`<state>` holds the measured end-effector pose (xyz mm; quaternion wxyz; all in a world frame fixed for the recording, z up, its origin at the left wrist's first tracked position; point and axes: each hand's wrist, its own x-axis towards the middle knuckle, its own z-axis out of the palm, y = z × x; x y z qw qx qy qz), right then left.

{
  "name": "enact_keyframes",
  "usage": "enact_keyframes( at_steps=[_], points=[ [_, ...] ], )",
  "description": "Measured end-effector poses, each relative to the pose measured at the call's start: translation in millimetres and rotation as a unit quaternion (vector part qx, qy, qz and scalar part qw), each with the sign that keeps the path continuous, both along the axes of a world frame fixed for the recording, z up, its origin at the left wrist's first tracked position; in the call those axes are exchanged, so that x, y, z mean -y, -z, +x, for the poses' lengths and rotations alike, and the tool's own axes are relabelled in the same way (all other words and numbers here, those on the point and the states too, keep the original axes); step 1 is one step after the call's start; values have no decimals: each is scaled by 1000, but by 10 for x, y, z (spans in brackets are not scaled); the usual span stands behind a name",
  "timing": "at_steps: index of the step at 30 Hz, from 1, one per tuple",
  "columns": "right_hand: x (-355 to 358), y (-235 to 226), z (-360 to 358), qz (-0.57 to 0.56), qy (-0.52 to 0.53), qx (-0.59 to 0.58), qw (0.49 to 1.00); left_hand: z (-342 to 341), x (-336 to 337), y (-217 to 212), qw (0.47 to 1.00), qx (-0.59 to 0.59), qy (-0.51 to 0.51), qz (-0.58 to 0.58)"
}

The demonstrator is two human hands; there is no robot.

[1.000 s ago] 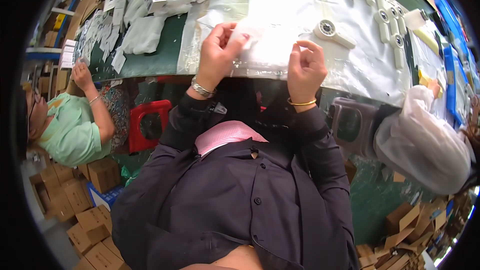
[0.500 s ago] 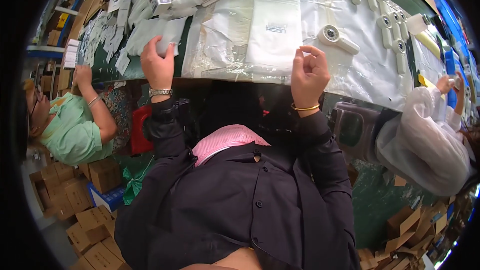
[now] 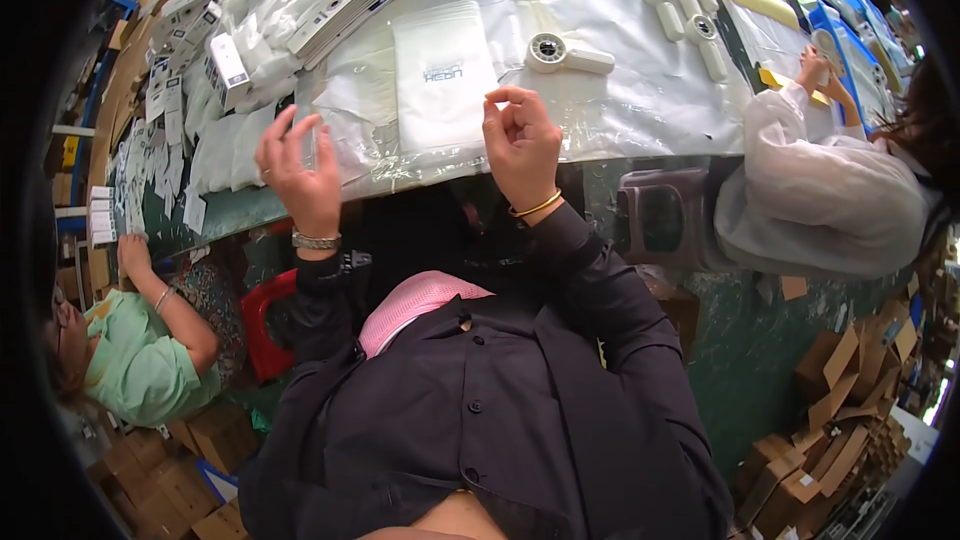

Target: The person picks up a white plastic component, places it inside a plastic bag, and folds the top over to seal it. They then set the packaged item aside and repeat the process with another component.

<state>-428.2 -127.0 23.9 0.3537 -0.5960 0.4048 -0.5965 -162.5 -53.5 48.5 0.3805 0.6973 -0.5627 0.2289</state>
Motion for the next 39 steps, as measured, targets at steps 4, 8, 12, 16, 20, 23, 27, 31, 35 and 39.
enact_keyframes(
  at_steps=[4, 8, 12, 16, 20, 23, 27, 31, 35, 39],
  points=[
    [81, -135, -139, -23, 35, -88, 995, -404, 40, 65, 994, -3, 99, 38],
    [372, -399, -411, 30, 97, -292, 951, -473, 37, 148, 990, 7, 133, 47],
    [639, -515, -480, 55, 153, -503, 849, -448, 69, 130, 989, -5, 147, 26],
    [675, -606, -429, 104, 133, -541, 824, -430, 62, 133, 987, -4, 162, 22],
    [583, -617, -431, 101, 126, -557, 815, -401, 55, 156, 984, -2, 176, 24],
    [492, -477, -486, 33, 144, -536, 831, -412, 42, 119, 982, -6, 186, 26],
    [337, -389, -555, -26, 138, -463, 875, -467, 26, -7, 973, -16, 223, 63],
    [-13, -543, -461, -49, 73, -345, 934, -555, 13, -109, 958, -14, 264, 115],
    [-338, -577, -307, -63, -16, -245, 967, -615, 81, -91, 950, 0, 279, 143],
    [-428, -494, -190, -63, -75, -230, 968, -632, 114, -61, 954, 5, 269, 132]
  ],
)
